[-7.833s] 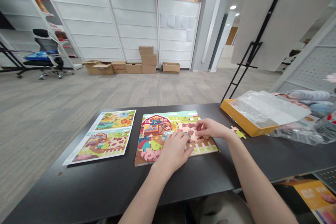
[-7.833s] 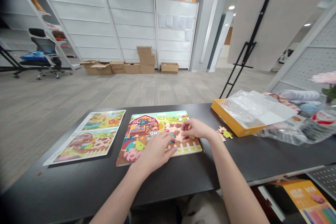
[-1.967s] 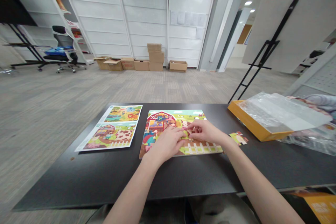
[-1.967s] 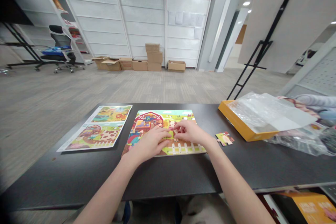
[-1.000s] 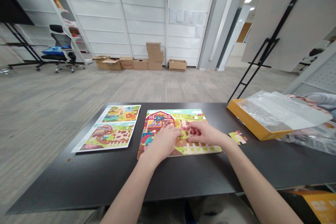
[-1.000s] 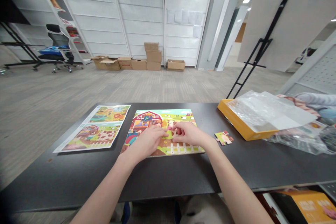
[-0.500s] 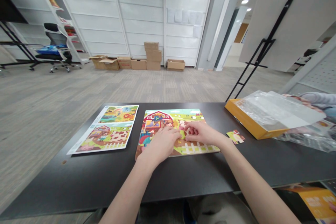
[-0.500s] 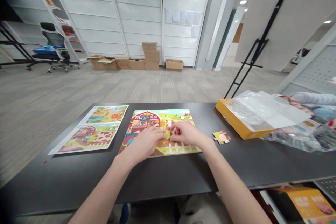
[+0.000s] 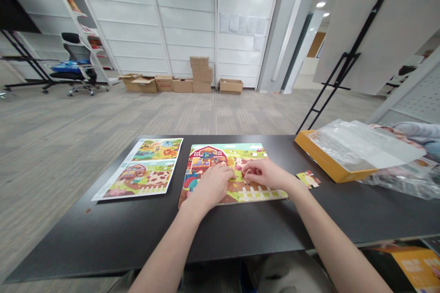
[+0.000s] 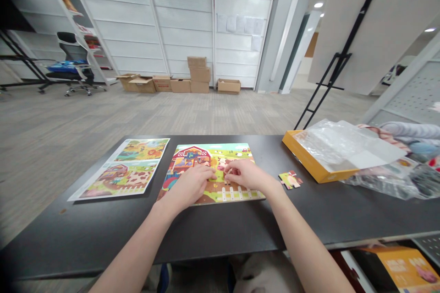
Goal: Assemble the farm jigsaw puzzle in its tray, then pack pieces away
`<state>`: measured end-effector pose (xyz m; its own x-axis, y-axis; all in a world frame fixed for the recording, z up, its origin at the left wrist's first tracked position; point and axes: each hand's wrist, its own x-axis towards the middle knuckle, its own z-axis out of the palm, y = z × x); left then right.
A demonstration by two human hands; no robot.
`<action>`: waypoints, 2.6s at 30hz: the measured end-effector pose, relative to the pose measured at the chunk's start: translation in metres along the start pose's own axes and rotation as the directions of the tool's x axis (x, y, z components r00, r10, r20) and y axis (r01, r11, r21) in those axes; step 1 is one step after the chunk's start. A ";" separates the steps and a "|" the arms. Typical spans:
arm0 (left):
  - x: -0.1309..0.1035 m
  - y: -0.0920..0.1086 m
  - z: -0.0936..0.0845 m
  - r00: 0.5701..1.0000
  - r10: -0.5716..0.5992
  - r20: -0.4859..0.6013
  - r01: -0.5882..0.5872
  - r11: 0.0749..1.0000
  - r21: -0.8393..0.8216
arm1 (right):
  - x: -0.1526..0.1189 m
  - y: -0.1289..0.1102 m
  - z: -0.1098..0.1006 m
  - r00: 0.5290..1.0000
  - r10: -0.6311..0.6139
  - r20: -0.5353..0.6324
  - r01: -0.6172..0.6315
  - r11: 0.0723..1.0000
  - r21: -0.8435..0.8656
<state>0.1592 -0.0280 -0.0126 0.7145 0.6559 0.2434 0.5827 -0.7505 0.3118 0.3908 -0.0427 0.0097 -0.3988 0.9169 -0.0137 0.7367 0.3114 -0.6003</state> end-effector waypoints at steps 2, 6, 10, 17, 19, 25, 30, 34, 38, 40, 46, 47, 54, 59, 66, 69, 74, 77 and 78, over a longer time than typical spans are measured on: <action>0.001 -0.001 0.001 1.000 0.015 0.002 -0.015 1.000 0.012 | -0.004 0.002 -0.005 0.998 0.017 -0.066 -0.020 0.999 -0.042; 0.004 -0.002 0.000 1.000 -0.006 0.020 0.006 1.000 -0.004 | -0.030 0.025 -0.020 0.904 0.101 -0.416 -0.169 0.977 -0.132; 0.004 0.001 -0.005 0.999 -0.026 0.044 0.026 1.000 0.006 | -0.079 0.060 -0.030 0.702 0.288 -0.651 -0.550 0.801 -0.238; -0.005 0.005 -0.022 0.999 -0.039 -0.031 0.041 0.997 0.058 | -0.133 0.086 -0.018 0.643 0.494 -0.585 -0.751 0.554 -0.359; -0.011 0.001 -0.029 0.996 -0.054 -0.075 0.058 0.997 0.053 | -0.134 0.088 -0.020 0.674 0.464 -0.574 -0.718 0.593 -0.364; -0.034 -0.016 -0.050 0.974 -0.136 -0.180 0.143 0.989 0.027 | -0.128 0.083 -0.041 0.683 0.410 -0.604 -0.650 0.718 -0.248; -0.051 -0.028 -0.057 0.961 -0.188 -0.204 0.199 0.980 0.031 | -0.107 0.054 -0.052 0.684 0.425 -0.593 -0.496 0.867 0.050; -0.057 -0.035 -0.056 0.950 -0.211 -0.230 0.181 0.973 -0.144 | -0.062 0.012 -0.043 0.802 0.308 -0.512 -0.220 0.949 0.227; -0.058 -0.041 -0.053 0.936 -0.248 -0.251 0.165 0.936 -0.311 | -0.002 -0.024 -0.021 0.909 0.250 -0.334 -0.101 0.908 0.406; -0.057 -0.045 -0.051 0.928 -0.275 -0.251 0.162 0.905 -0.394 | 0.029 -0.035 -0.008 0.949 0.188 -0.254 -0.054 0.888 0.456; -0.049 -0.057 -0.046 0.911 -0.363 -0.195 0.197 0.799 -0.568 | 0.079 -0.047 0.029 0.988 0.000 -0.151 0.088 0.816 0.572; -0.048 -0.058 -0.046 0.909 -0.373 -0.187 0.214 0.801 -0.558 | 0.080 -0.047 0.033 0.989 -0.001 -0.150 0.090 0.803 0.589; -0.041 -0.057 -0.039 0.926 -0.350 -0.144 0.203 0.779 -0.593 | 0.069 -0.051 0.041 0.981 0.049 -0.187 0.078 0.786 0.613; -0.038 -0.054 -0.033 0.935 -0.333 -0.122 0.184 0.750 -0.635 | 0.067 -0.056 0.041 0.977 0.017 -0.211 0.114 0.799 0.591; -0.037 -0.047 -0.036 0.932 -0.342 -0.120 0.157 0.679 -0.717 | 0.063 -0.052 0.035 0.975 0.021 -0.221 0.132 0.747 0.652; -0.035 -0.044 -0.038 0.914 -0.386 -0.127 0.167 0.642 -0.748 | 0.062 -0.047 0.030 0.981 0.018 -0.192 0.119 0.726 0.677; -0.024 -0.037 -0.036 0.890 -0.421 -0.174 0.136 0.609 -0.781 | 0.062 -0.039 0.026 0.971 0.088 -0.220 0.084 0.741 0.666; -0.019 -0.036 -0.039 0.850 -0.467 -0.245 0.116 0.619 -0.776 | 0.063 -0.036 0.023 0.955 0.110 -0.275 0.107 0.736 0.669; -0.019 -0.039 -0.042 0.823 -0.495 -0.278 0.110 0.620 -0.777 | 0.064 -0.035 0.022 0.946 0.120 -0.302 0.121 0.733 0.670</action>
<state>0.1065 -0.0082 0.0087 0.1922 0.9338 0.3017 0.1385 -0.3302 0.9337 0.3280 -0.0006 0.0125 -0.1240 0.9799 0.1562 0.1258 0.1717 -0.9771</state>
